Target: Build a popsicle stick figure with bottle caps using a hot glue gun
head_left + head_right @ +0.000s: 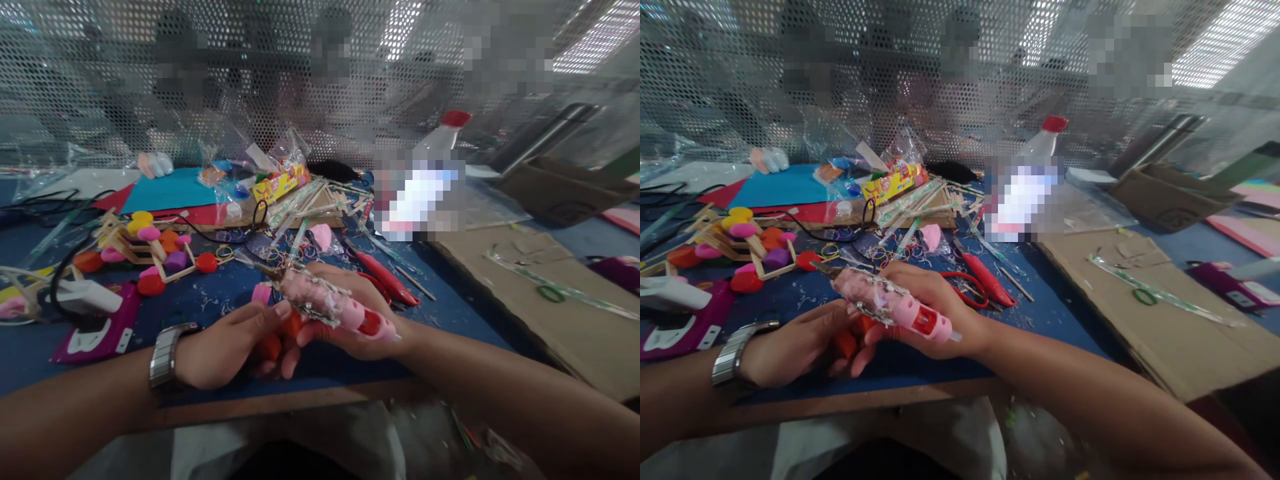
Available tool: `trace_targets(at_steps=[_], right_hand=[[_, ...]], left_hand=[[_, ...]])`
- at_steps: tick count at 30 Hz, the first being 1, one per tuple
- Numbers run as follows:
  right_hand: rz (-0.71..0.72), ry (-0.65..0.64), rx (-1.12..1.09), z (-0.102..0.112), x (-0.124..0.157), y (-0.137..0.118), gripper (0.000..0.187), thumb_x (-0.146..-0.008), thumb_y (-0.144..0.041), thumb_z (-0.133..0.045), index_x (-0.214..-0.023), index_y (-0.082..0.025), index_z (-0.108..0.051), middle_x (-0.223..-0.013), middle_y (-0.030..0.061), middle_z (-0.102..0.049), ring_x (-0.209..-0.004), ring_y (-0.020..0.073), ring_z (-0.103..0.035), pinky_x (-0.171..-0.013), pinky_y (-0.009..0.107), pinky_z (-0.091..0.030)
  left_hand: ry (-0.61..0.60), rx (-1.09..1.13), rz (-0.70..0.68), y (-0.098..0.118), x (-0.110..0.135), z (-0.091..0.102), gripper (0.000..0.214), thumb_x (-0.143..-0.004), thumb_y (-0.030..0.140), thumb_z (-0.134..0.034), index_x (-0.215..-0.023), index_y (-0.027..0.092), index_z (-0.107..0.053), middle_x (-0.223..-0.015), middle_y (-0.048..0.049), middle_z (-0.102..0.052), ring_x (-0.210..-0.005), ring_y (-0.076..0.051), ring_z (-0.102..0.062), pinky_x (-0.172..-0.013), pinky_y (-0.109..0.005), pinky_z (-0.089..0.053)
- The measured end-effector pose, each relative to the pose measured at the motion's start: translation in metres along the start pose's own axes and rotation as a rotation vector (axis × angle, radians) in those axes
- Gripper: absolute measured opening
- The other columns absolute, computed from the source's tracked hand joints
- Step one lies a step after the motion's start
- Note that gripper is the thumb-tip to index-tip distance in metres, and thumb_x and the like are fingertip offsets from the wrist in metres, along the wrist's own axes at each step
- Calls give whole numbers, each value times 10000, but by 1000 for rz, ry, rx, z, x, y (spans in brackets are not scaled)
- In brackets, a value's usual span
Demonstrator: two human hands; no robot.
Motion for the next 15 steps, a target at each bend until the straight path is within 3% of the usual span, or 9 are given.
trace_targets(at_steps=[5, 10, 15], right_hand=[[-4, -16, -58, -2, 1, -2, 293, -979, -471, -701, -956, -179, -682, -931, 73, -715, -902, 191, -683, -826, 320, -574], [3, -37, -66, -3, 1, -3, 345, -1019, -496, -628, -967, -160, -683, -945, 86, -712, -915, 186, -679, -843, 310, -569], [-14, 11, 29, 0, 0, -3, 277, -970, -466, -711, -980, -193, -665, -917, 61, -706, -883, 194, -682, -819, 310, -581]], left_hand=[[-41, 20, -32, 1, 0, -1, 640, -926, 794, -471, -802, 177, -581, -642, 4, -589, -490, -90, -391, -481, -257, -301], [-35, 56, -24, 0, -1, -1, 659, -883, 828, -519, -802, 177, -577, -659, 2, -589, -498, -85, -401, -497, -246, -318], [18, 51, -8, -1, -1, 2, 639, -897, 800, -521, -802, 170, -578, -656, -9, -601, -504, -92, -416, -497, -242, -325]])
Point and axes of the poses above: each hand's wrist, its own x-axis away from the middle knuckle, its own z-axis out of the back of the hand, y = z × x, the point moved 7 cm from there along -x, towards the middle knuckle
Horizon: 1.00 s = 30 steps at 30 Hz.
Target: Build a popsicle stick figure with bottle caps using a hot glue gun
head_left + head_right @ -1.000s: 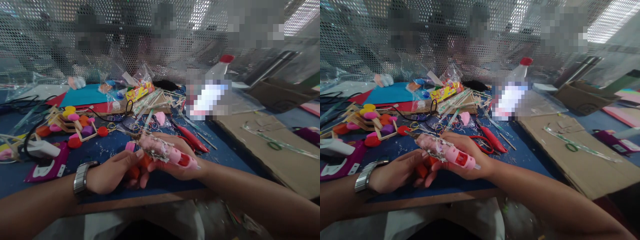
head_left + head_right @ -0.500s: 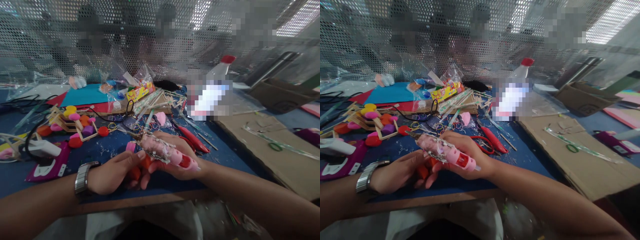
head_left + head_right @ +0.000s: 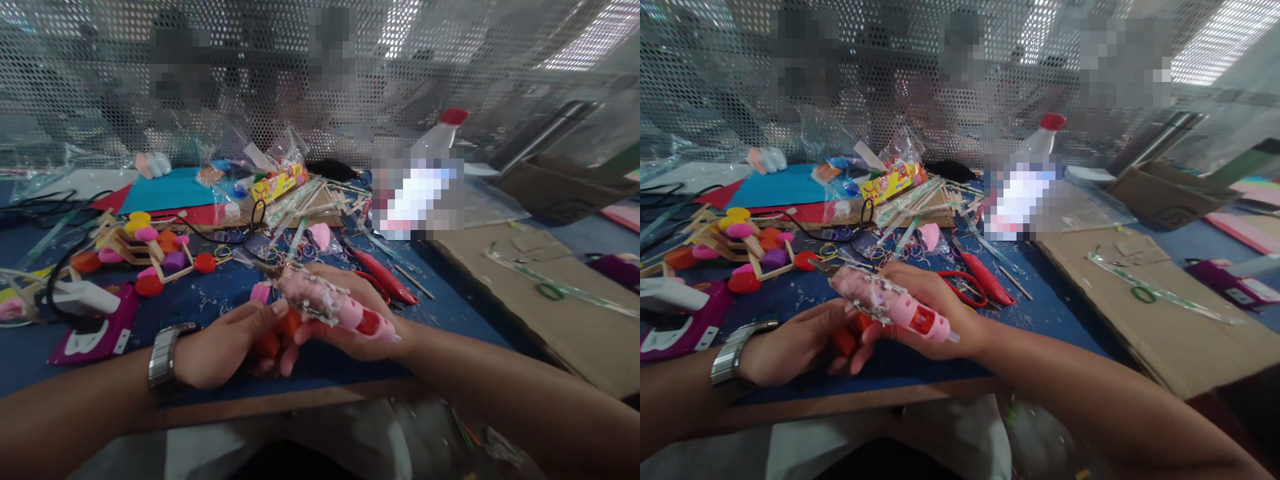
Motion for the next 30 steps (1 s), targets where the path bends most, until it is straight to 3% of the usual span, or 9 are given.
trace_targets(at_steps=[5, 9, 15, 22, 30], right_hand=[[8, 105, 72, 7, -1, -3, 323, -954, -514, -703, -1047, -207, -675, -922, 46, -693, -918, 201, -695, -855, 314, -583], [59, 51, 60, 4, -2, -4, 292, -974, -434, -717, -1120, -183, -689, -895, 51, -718, -869, 186, -688, -804, 306, -580], [68, 84, 15, 4, 0, -1, 293, -955, -455, -737, -956, -169, -674, -845, 50, -694, -799, 169, -667, -738, 285, -572], [64, 35, -35, 1, 2, 1, 276, -950, -449, -745, -988, -184, -674, -900, 73, -725, -856, 200, -692, -794, 333, -585], [89, -17, -74, -1, 3, 1, 211, -959, -387, -750, -1004, -193, -679, -929, 61, -721, -891, 185, -698, -833, 313, -588]], left_hand=[[36, 64, 1, -2, -1, 2, 604, -892, 779, -557, -833, 178, -546, -673, 8, -602, -504, -81, -429, -500, -217, -337], [29, 66, 12, -3, -1, 0, 663, -838, 833, -577, -830, 171, -559, -648, 12, -601, -477, -73, -411, -473, -209, -316], [8, 19, 13, -1, 0, -1, 732, -818, 889, -531, -787, 160, -587, -624, 6, -592, -461, -72, -392, -462, -215, -308], [-27, -15, -11, 4, 0, -4, 674, -868, 845, -502, -817, 178, -579, -635, 11, -596, -461, -83, -390, -468, -237, -317], [-75, 0, -24, 2, 1, -7, 667, -874, 840, -495, -815, 181, -579, -639, 10, -586, -465, -83, -382, -466, -238, -298]])
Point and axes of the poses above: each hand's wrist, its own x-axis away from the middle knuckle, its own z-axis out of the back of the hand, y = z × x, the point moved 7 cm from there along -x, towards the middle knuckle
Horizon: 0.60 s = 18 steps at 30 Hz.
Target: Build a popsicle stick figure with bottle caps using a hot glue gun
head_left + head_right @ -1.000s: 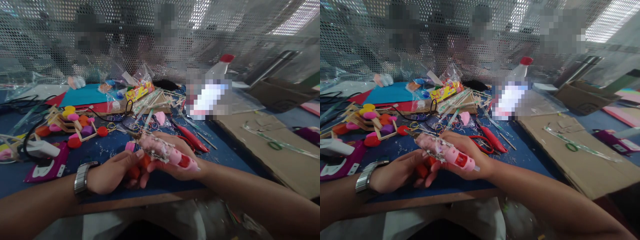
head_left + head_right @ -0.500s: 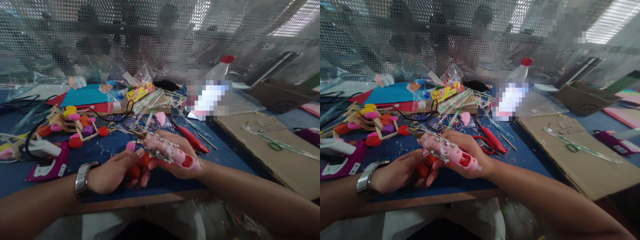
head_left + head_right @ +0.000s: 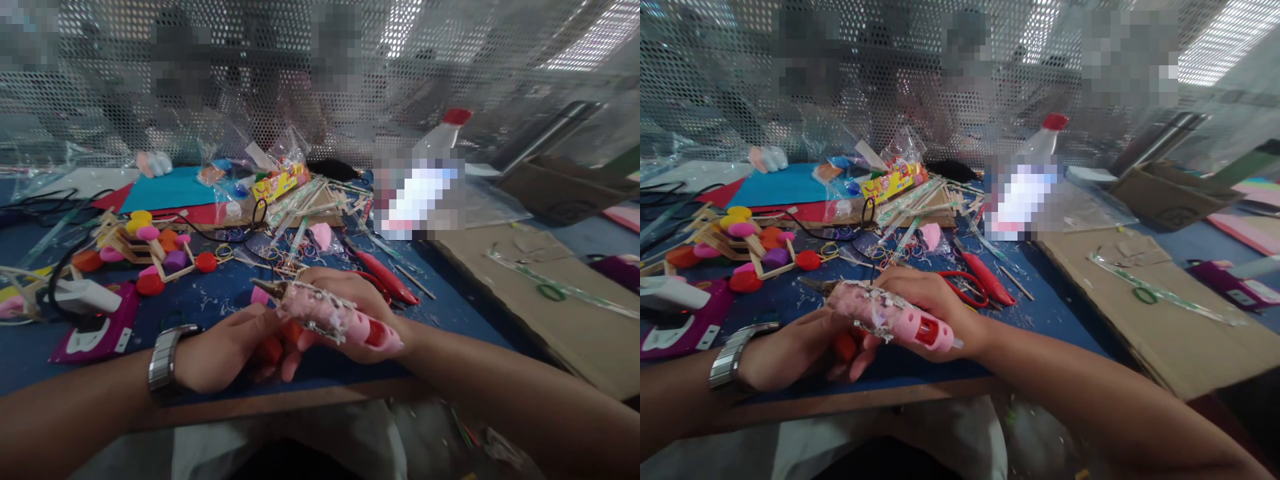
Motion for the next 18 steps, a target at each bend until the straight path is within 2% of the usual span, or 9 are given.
trace_targets(at_steps=[5, 8, 14, 18], right_hand=[[46, -16, -47, -1, -1, 1, 180, -1013, -358, -671, -1028, -179, -664, -959, 76, -718, -926, 175, -699, -845, 287, -581], [30, -8, -38, -1, 0, 3, 197, -1003, -379, -684, -1009, -184, -665, -954, 76, -715, -916, 181, -699, -843, 295, -582], [-42, 50, 116, 3, -2, -1, 283, -943, -461, -744, -1024, -199, -675, -914, 56, -710, -860, 200, -697, -801, 309, -598], [-72, 133, 176, 8, -5, -4, 349, -928, -531, -723, -1081, -220, -689, -999, 75, -725, -928, 227, -720, -851, 338, -613]], left_hand=[[8, -36, -12, 3, 1, -2, 637, -918, 802, -456, -822, 184, -574, -645, 12, -570, -486, -90, -376, -483, -252, -284], [22, -50, -6, 3, 1, -1, 636, -915, 802, -450, -827, 183, -571, -652, 7, -567, -488, -93, -383, -488, -257, -289], [90, 25, -1, -1, 1, 4, 676, -849, 845, -545, -814, 171, -587, -671, 4, -574, -520, -95, -429, -510, -242, -339], [154, 112, -6, -3, 3, 7, 656, -816, 814, -641, -821, 159, -613, -695, 0, -585, -577, -106, -489, -527, -227, -356]])
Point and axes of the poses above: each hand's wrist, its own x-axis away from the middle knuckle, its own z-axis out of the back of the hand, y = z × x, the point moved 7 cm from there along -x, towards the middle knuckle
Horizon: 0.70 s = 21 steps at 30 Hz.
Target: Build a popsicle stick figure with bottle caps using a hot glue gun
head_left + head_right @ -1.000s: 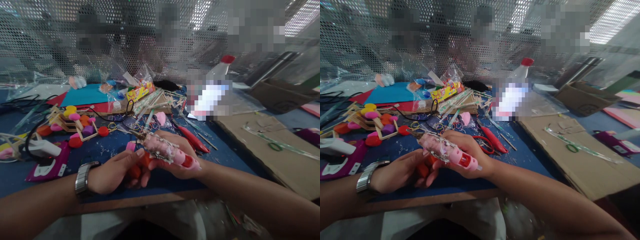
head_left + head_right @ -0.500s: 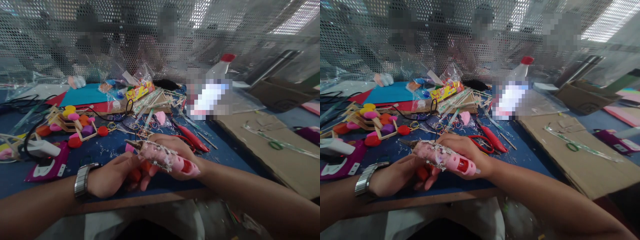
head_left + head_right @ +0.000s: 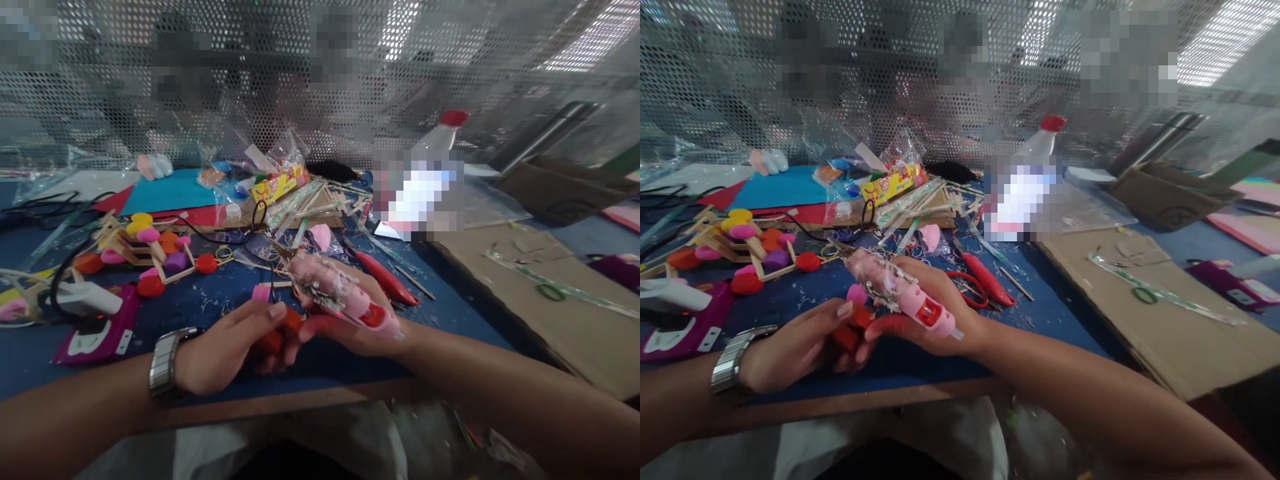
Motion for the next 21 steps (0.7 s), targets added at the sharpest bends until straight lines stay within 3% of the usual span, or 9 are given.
trace_targets(at_steps=[6, 12, 14, 17, 21], right_hand=[[-33, -9, -69, 0, 2, 3, 252, -957, -440, -738, -940, -196, -680, -845, 38, -696, -786, 174, -673, -745, 290, -575], [-111, -2, -79, 5, 3, 5, 114, -979, -326, -712, -990, -212, -706, -911, 50, -726, -805, 188, -694, -750, 305, -587], [-131, 9, -77, 6, 2, 5, 113, -991, -331, -688, -981, -222, -718, -893, 49, -732, -798, 197, -701, -740, 313, -595], [-117, 1, -68, 6, 1, 2, 139, -1004, -293, -661, -1114, -245, -731, -858, 36, -754, -807, 214, -719, -774, 334, -606], [-149, -43, -59, 5, 0, 2, 177, -998, -278, -667, -1161, -246, -728, -980, 36, -773, -873, 209, -733, -819, 323, -605]], left_hand=[[57, 34, -86, 4, -1, 5, 620, -816, 752, -721, -833, 134, -664, -732, -3, -602, -580, -92, -470, -551, -235, -382], [70, -14, -209, 13, -3, 6, 565, -851, 694, -730, -838, 131, -689, -647, 22, -516, -578, -104, -428, -543, -248, -329], [82, -46, -221, 14, -3, 6, 558, -852, 691, -730, -860, 134, -708, -627, 28, -494, -579, -110, -414, -546, -253, -318], [96, -73, -225, 15, -3, 7, 540, -856, 670, -738, -880, 130, -731, -623, 32, -471, -573, -108, -386, -538, -256, -288], [115, -65, -268, 16, -3, 8, 507, -853, 626, -759, -827, 121, -725, -696, 3, -519, -579, -100, -393, -530, -257, -278]])
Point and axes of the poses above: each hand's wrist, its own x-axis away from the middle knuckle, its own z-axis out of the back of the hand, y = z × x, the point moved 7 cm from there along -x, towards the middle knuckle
